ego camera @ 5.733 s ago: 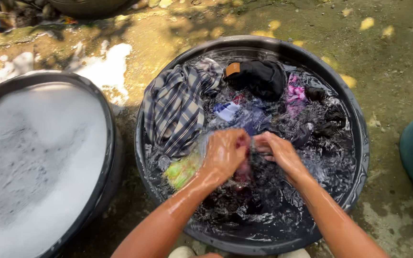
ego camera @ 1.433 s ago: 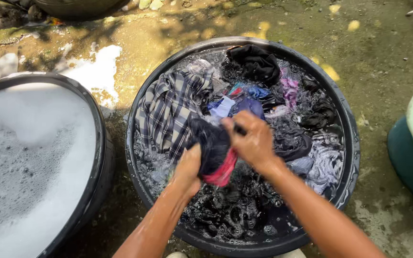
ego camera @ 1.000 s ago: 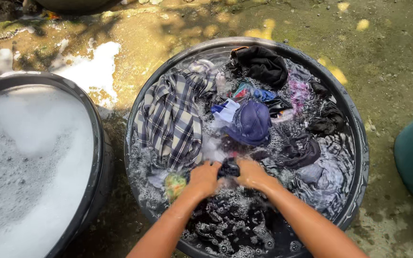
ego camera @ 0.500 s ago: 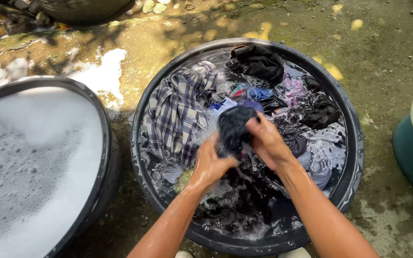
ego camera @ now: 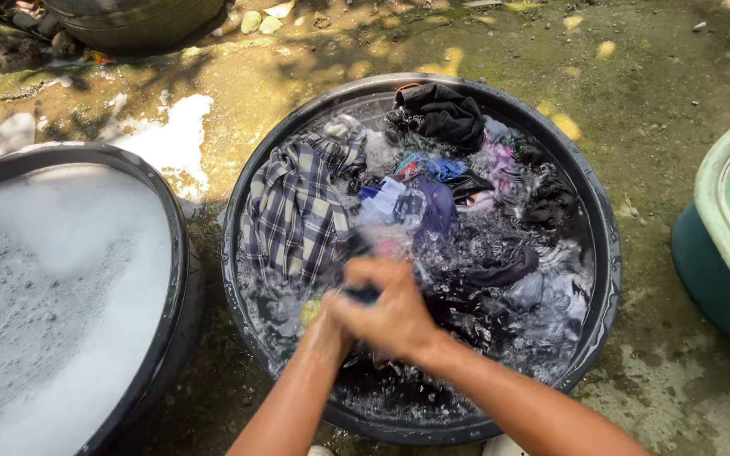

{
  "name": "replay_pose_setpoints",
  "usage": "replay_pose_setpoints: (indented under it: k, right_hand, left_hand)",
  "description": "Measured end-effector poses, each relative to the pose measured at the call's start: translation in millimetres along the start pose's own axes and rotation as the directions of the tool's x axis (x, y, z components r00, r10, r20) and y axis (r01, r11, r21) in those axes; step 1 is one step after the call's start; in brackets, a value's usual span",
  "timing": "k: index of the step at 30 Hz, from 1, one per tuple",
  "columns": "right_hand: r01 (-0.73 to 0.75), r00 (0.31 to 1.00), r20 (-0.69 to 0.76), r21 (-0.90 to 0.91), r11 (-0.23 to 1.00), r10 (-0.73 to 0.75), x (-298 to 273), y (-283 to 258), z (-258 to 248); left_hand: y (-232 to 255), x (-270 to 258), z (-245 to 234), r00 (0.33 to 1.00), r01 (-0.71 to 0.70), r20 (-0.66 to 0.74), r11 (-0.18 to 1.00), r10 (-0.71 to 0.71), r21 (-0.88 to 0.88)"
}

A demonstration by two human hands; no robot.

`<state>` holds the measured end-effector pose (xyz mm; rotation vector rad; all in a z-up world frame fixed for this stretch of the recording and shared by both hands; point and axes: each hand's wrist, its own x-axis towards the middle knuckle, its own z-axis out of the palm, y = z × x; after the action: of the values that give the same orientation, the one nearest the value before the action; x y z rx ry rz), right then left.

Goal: The person washes clothes in a basin of soapy water by hand, scrubbing individual items and placing them into a laundry basket.

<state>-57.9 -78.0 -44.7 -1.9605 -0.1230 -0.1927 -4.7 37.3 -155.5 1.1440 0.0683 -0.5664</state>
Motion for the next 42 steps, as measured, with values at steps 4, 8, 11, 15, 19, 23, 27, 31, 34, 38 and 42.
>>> replay_pose_setpoints:
  k: [4,8,11,15,19,23,27,31,34,38,42]
  right_hand:
    - [0.362,0.928,0.159,-0.179,0.915,-0.336,-6,-11,-4]
    - [0.075,0.968,-0.231,-0.125,0.989,-0.103,48,56,-59]
    - [0.084,0.979,-0.126,-0.458,0.885,-0.158,49,102,-132]
    - [-0.343,0.935,-0.287,-0.576,0.742,0.21,9,110,-137]
    - [-0.155,0.822,0.324,-0.665,0.731,0.469,-2,132,-59]
    - [-0.193,0.727,0.362,-0.708,0.679,0.583,-10,199,-22]
    - [-0.232,0.673,0.383,-0.703,0.672,0.633,-41,241,-14]
    - [-0.28,0.693,0.377,-0.645,0.711,0.615,-46,232,-22]
    - [-0.33,0.733,0.363,-0.55,0.767,0.575,-28,196,-34]
    - [-0.421,0.771,0.372,-0.312,0.852,0.517,-10,119,-57]
    - [-0.408,0.831,0.33,-0.189,0.893,0.449,20,29,-122]
  left_hand:
    - [-32,9,-7,0.964,-0.186,0.251,0.893,0.086,0.41]
    - [30,-8,17,0.988,0.144,-0.058,0.99,-0.144,0.0]
    - [89,-43,15,0.976,0.165,-0.199,0.9,-0.091,0.402]
    - [102,-41,6,0.946,0.139,-0.143,0.036,0.289,0.99]
    - [26,10,5,0.996,0.043,-0.039,0.047,-0.079,0.998]
    - [-60,49,-8,0.977,0.098,-0.098,-0.011,-0.191,0.995]
    - [-89,52,-13,0.968,0.17,-0.139,0.141,-0.207,0.975]
    - [-42,33,8,0.984,0.172,-0.142,0.384,-0.107,0.907]
    - [44,13,41,0.983,0.088,-0.165,0.596,0.075,0.798]
    - [158,-38,69,0.954,-0.062,-0.211,0.827,0.214,0.559]
    - [235,-61,56,0.88,-0.413,-0.154,0.884,0.449,0.22]
